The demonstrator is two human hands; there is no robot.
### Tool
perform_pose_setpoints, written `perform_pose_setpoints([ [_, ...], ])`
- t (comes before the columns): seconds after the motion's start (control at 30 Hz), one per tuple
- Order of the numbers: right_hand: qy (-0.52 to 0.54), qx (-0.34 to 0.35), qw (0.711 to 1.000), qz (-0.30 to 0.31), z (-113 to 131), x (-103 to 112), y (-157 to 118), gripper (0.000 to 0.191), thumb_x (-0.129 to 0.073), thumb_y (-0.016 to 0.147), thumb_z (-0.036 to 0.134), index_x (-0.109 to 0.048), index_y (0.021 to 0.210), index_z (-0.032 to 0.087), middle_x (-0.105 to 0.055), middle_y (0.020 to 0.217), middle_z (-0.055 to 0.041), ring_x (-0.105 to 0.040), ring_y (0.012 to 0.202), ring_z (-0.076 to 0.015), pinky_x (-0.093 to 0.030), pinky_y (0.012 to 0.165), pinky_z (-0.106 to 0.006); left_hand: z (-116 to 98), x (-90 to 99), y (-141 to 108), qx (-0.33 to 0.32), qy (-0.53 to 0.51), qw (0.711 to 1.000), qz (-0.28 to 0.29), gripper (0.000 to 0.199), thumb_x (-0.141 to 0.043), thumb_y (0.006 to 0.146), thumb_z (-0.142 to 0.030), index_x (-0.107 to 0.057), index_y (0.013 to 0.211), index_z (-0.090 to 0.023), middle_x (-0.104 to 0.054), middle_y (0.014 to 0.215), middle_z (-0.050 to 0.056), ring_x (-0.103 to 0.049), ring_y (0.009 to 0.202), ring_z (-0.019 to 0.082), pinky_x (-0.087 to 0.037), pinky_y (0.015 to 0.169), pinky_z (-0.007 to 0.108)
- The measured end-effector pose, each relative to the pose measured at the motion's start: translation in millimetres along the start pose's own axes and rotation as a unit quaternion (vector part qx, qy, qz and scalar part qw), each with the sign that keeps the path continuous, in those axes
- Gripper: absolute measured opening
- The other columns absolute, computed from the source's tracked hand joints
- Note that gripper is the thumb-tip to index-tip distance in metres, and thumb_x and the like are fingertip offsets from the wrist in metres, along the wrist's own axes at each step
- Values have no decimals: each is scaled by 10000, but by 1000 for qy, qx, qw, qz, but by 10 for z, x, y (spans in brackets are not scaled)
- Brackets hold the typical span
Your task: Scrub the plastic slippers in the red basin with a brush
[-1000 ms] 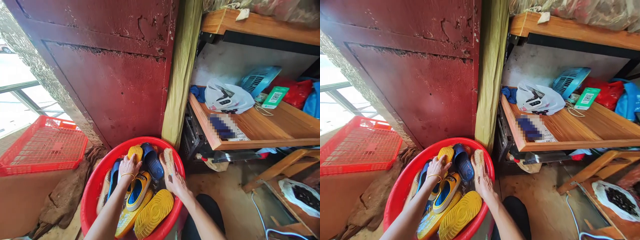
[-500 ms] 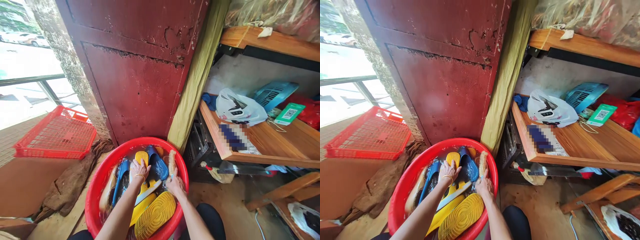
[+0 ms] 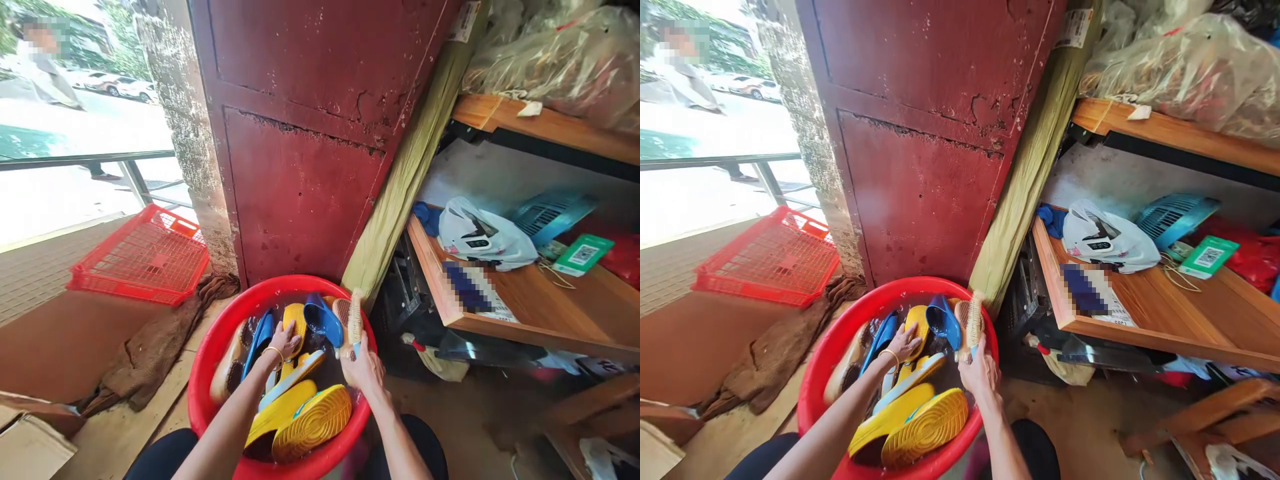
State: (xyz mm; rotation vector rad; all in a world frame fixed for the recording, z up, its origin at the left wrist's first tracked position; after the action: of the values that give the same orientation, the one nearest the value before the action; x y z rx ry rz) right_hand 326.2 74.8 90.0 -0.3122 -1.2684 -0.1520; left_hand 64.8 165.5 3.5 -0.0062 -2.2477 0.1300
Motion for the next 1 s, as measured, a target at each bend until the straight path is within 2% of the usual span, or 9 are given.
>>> perform_pose_setpoints([
  [0.17,148,87,984,-54,259,292,-51,792,-635,837,469,-390,1529,172,-714,1173,-172,-709,1013,-327,-542,837,-403,44,421,-286,-46,-101,994,-18,474,-553,852,-398,-676,1245,-162,-621,1405,170,-492,1397,309,-365,1161,436],
  [0.27,321,149,934,-43,448,291,-100,697,-699,747,433,-530,1381,198,-728,1087,-93,-710,905,-260,-568,741,-333,-1,535,-580,-79,-175,981,5,458,-524,873,-499,-714,1169,-204,-742,1202,117,-676,1133,282,-503,1014,412],
  [0.4,539,118,830,78,642,-146,-197,487,-661,762,557,-606,1071,184,-604,628,53,-523,425,-125,-430,401,-231,14,367,-910,-6,-404,907,120,617,-643,781,-646,-692,1193,-190,-775,1025,104,-718,861,242,-570,772,371],
  [0.53,624,54,757,188,816,-740,-376,506,-650,760,659,-603,941,189,-551,563,59,-482,377,-103,-404,378,-214,-25,193,-1006,71,-557,814,149,698,-675,758,-685,-635,1289,-234,-753,1121,117,-724,938,243,-573,794,380],
  [0.63,602,30,766,225,865,-976,-433,530,-640,779,684,-597,942,182,-571,585,40,-501,385,-105,-415,383,-210,-113,154,-944,61,-597,785,153,753,-765,693,-629,-619,1313,-229,-754,1123,117,-721,981,278,-575,827,412],
  [0.7,551,40,805,217,839,-962,-391,548,-628,801,690,-603,994,178,-618,637,12,-507,379,-106,-398,363,-207,-71,205,-857,50,-599,792,111,791,-821,633,-577,-620,1301,-203,-756,1109,113,-722,955,279,-572,841,412],
  [0.83,348,130,928,27,640,-540,-242,548,-518,921,607,-596,1264,188,-733,1069,-147,-708,672,-204,-535,501,-263,122,399,-699,-19,-515,857,6,761,-785,645,-500,-619,1307,-163,-737,1083,97,-697,955,258,-555,880,397],
  [0.9,241,193,948,-77,591,-353,-293,541,-406,992,477,-519,1424,172,-669,1290,-191,-724,958,-261,-590,714,-311,225,478,-657,-38,-442,895,-36,745,-718,691,-493,-604,1343,-151,-717,1050,90,-682,890,243,-556,850,406],
  [1.0,71,264,957,-97,665,-400,-427,588,-344,996,268,-346,1576,175,-659,1317,-183,-709,1017,-273,-574,809,-344,233,513,-640,-71,-353,932,-43,607,-619,756,-478,-678,1266,-156,-710,1011,94,-664,917,263,-534,883,435],
])
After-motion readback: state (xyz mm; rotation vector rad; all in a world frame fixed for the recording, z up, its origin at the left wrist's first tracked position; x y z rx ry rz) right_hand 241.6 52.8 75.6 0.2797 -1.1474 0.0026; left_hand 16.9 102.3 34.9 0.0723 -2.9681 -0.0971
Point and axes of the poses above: each hand's wrist, its own y-axis towards the middle knuckle, its own x-axis out of the back of the hand, z = x × y, the point moved 8 cm from there along y, towards the middle knuckle
